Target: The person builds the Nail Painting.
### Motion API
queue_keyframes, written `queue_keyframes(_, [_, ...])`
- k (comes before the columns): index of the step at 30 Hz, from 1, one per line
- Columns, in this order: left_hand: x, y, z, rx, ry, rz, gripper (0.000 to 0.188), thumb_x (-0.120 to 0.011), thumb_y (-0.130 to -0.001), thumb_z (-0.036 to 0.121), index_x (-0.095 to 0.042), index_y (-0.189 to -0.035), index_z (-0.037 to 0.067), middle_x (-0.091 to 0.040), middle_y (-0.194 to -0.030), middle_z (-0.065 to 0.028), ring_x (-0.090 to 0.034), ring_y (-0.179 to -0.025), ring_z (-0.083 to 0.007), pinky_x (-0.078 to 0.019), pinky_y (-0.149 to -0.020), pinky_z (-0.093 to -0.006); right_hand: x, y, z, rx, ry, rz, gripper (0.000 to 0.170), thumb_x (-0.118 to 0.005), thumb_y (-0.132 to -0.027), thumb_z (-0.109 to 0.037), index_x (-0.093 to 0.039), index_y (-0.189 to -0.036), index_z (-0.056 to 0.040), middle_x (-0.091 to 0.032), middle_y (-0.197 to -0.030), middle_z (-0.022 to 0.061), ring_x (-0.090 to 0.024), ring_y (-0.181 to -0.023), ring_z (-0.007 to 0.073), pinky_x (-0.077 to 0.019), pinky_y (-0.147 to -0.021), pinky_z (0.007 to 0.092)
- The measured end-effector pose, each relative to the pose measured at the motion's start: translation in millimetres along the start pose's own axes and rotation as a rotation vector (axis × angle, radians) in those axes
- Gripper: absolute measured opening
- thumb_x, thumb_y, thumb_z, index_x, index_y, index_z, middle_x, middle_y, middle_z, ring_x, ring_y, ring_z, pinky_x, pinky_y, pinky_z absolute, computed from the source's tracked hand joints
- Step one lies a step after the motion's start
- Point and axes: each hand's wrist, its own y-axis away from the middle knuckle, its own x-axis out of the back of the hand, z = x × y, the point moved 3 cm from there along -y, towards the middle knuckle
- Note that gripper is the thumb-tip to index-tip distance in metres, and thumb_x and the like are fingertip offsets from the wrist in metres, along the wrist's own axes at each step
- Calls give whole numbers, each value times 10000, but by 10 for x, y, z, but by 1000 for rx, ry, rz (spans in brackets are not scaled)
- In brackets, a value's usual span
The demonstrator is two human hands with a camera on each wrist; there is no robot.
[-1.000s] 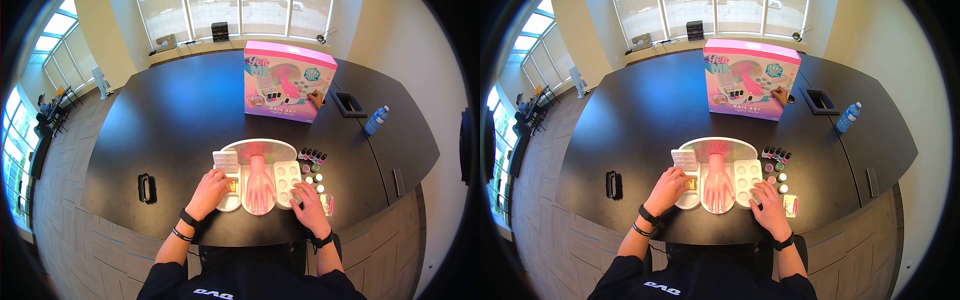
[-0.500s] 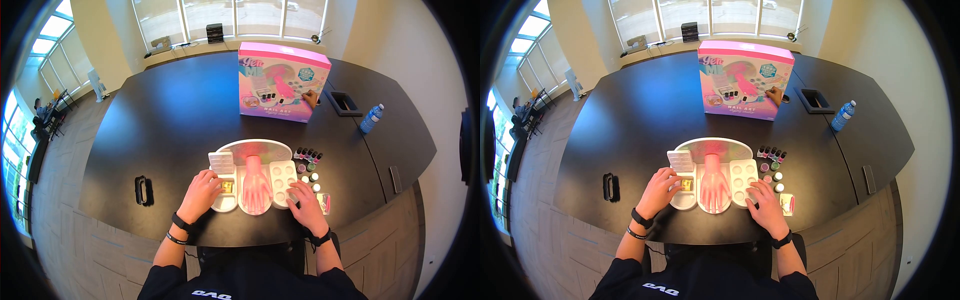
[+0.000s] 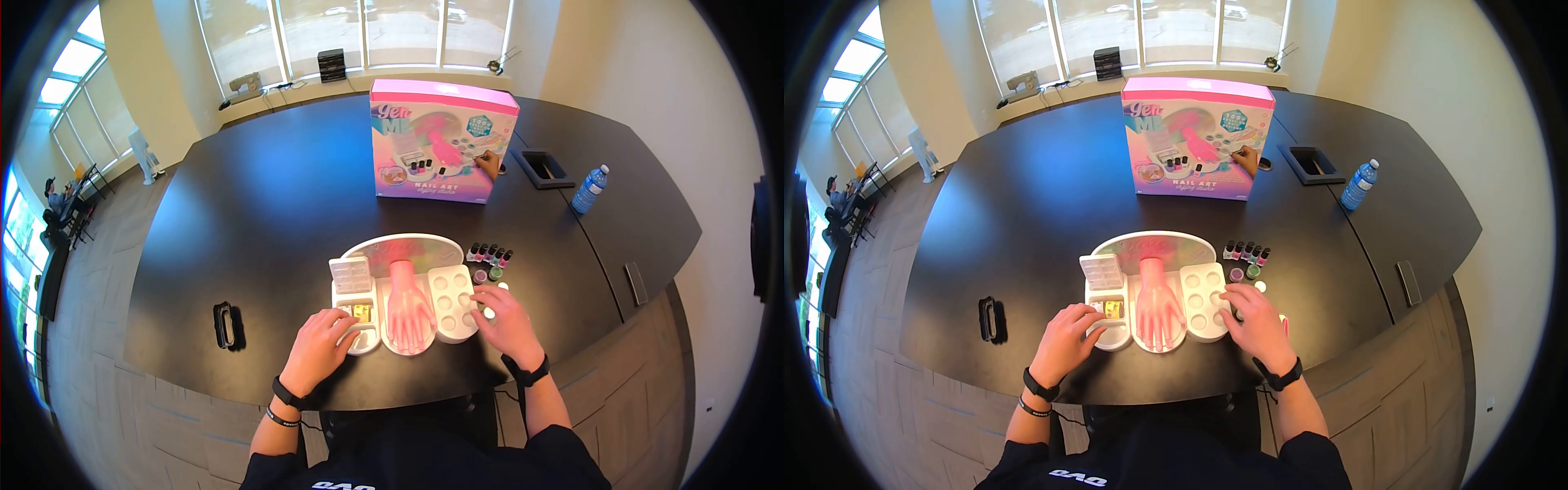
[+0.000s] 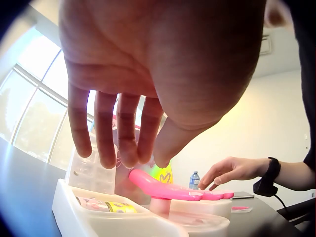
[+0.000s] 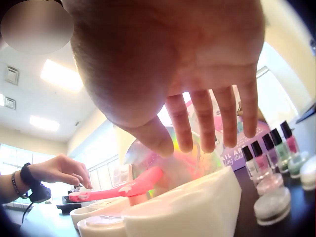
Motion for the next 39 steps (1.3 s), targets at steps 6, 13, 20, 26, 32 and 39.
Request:
queue_keyframes(6, [-17,62,30,12,20,1,203,-807,-934,125,-764,-1119,54,-747,-1091,-105,-711,-1025,-336,-580,-898,-443,288,-322,121,42,69,55,228,-781,-931,-118,-746,-1145,-47,-753,-1224,115,-689,-1156,355,-568,-992,451])
queue_keyframes(13, [-56,112,61,29,49,-2,170,-797,-937,110,-765,-1091,47,-759,-1133,-113,-717,-1046,-346,-581,-915,-449,261,-755,410,-19,126,14,189,-752,-940,-123,-745,-1121,-73,-750,-1178,66,-687,-1168,320,-570,-994,449])
queue_keyframes(20, [-62,171,64,58,58,21,146,-793,-938,102,-762,-1068,44,-765,-1135,-118,-717,-1039,-350,-582,-908,-448,-62,-963,745,-104,180,-73,212,-736,-939,-89,-746,-1150,-83,-737,-1241,55,-656,-1252,305,-569,-1030,454])
queue_keyframes(26, [-69,152,67,57,64,40,140,-796,-933,93,-762,-1058,40,-764,-1131,-123,-717,-1027,-355,-582,-897,-450,-205,-1020,853,-67,195,-35,215,-724,-940,-69,-746,-1153,-72,-736,-1228,67,-653,-1251,320,-560,-1056,466])
queue_keyframes(32, [-82,145,72,57,59,54,139,-796,-933,95,-764,-1056,40,-763,-1120,-126,-718,-1020,-357,-582,-886,-449,-227,-1069,867,-33,203,-5,152,-713,-932,-39,-760,-1076,-53,-746,-1163,91,-659,-1227,333,-557,-1057,463])
queue_keyframes(39, [-58,158,68,84,59,58,140,-796,-929,88,-773,-1058,42,-763,-1108,-126,-720,-1023,-352,-583,-895,-448,-233,-1092,870,-2,225,-26,142,-706,-921,-19,-758,-1051,-42,-742,-1115,100,-664,-1189,334,-554,-1041,464])
